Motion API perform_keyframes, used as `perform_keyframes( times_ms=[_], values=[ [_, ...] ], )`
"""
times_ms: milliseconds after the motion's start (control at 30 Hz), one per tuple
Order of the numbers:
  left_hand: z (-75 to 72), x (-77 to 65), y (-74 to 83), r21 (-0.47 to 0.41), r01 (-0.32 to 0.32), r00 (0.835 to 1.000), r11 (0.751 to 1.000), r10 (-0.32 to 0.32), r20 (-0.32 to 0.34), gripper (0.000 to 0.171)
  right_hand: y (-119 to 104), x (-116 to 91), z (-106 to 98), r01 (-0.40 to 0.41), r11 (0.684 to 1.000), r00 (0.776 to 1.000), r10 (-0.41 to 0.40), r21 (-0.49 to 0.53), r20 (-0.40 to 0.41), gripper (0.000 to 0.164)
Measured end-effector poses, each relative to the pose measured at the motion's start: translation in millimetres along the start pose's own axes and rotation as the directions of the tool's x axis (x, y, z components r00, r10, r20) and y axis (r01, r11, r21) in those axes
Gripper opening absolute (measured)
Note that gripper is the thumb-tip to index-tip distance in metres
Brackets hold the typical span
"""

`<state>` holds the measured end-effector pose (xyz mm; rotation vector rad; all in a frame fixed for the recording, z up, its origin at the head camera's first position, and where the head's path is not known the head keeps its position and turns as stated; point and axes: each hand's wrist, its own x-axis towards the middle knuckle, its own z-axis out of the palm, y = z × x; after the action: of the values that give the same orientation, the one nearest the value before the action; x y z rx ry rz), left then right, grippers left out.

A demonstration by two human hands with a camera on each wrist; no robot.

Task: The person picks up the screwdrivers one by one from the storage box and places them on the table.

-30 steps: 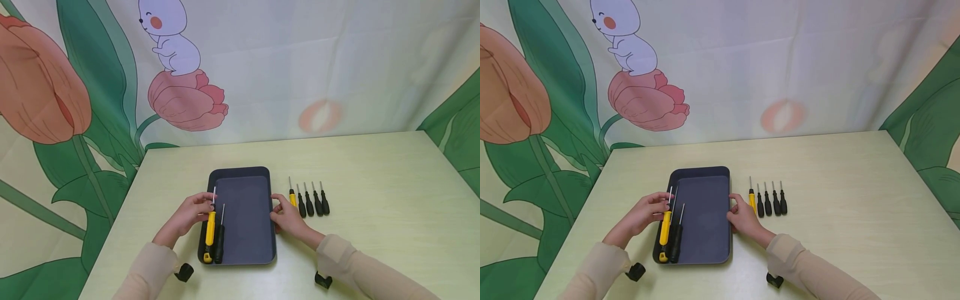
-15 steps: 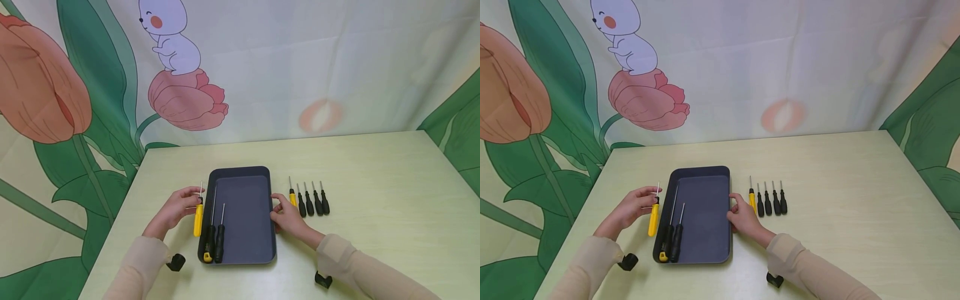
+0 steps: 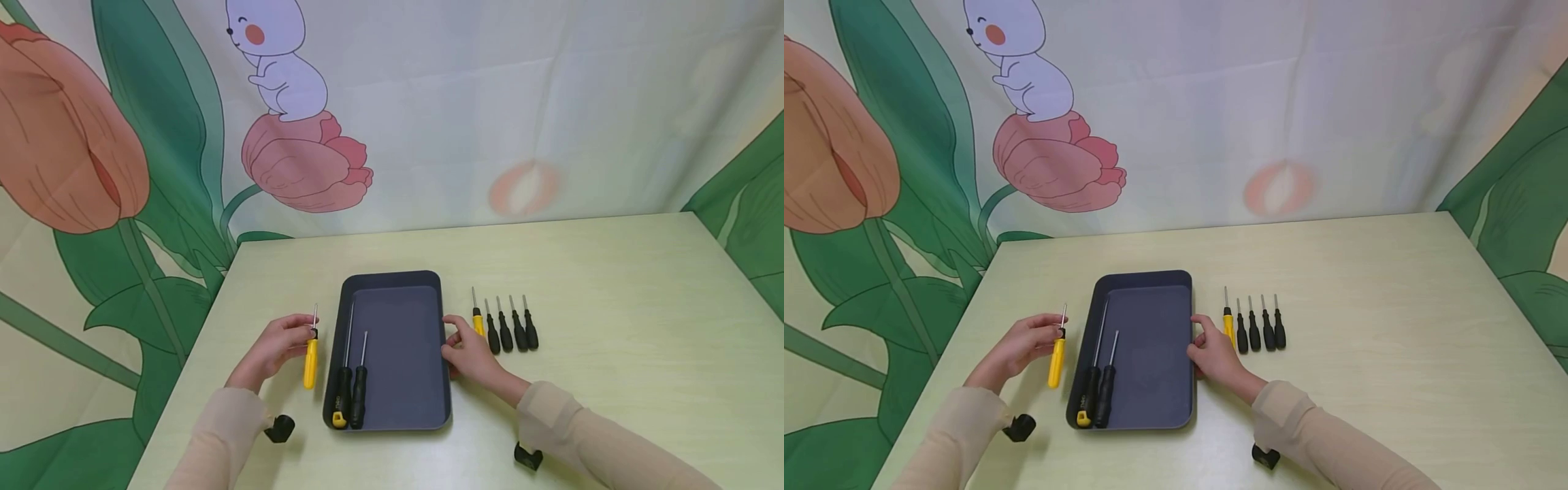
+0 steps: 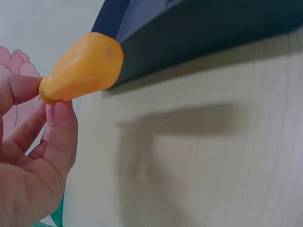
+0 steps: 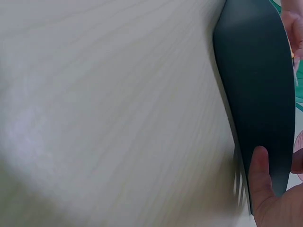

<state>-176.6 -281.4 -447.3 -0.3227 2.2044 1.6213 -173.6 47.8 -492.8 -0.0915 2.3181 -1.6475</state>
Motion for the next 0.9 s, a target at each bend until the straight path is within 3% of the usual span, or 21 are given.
perform_keyframes(
  times_ms=[300, 900],
  values=[
    [-5.6, 6.7, -16.3, 0.051, 0.074, 0.997, 0.996, -0.072, -0.036, 0.043, 1, 1, 1, -0.006, 1.000, 1.000, 0.006, -0.007, -0.005, 0.053],
    [4.1, 13.0, -25.6, 0.183, 0.091, 0.994, 0.979, -0.078, -0.079, 0.035, 5, 3, 1, -0.004, 1.000, 1.000, 0.004, 0.008, -0.009, 0.053]
  ],
)
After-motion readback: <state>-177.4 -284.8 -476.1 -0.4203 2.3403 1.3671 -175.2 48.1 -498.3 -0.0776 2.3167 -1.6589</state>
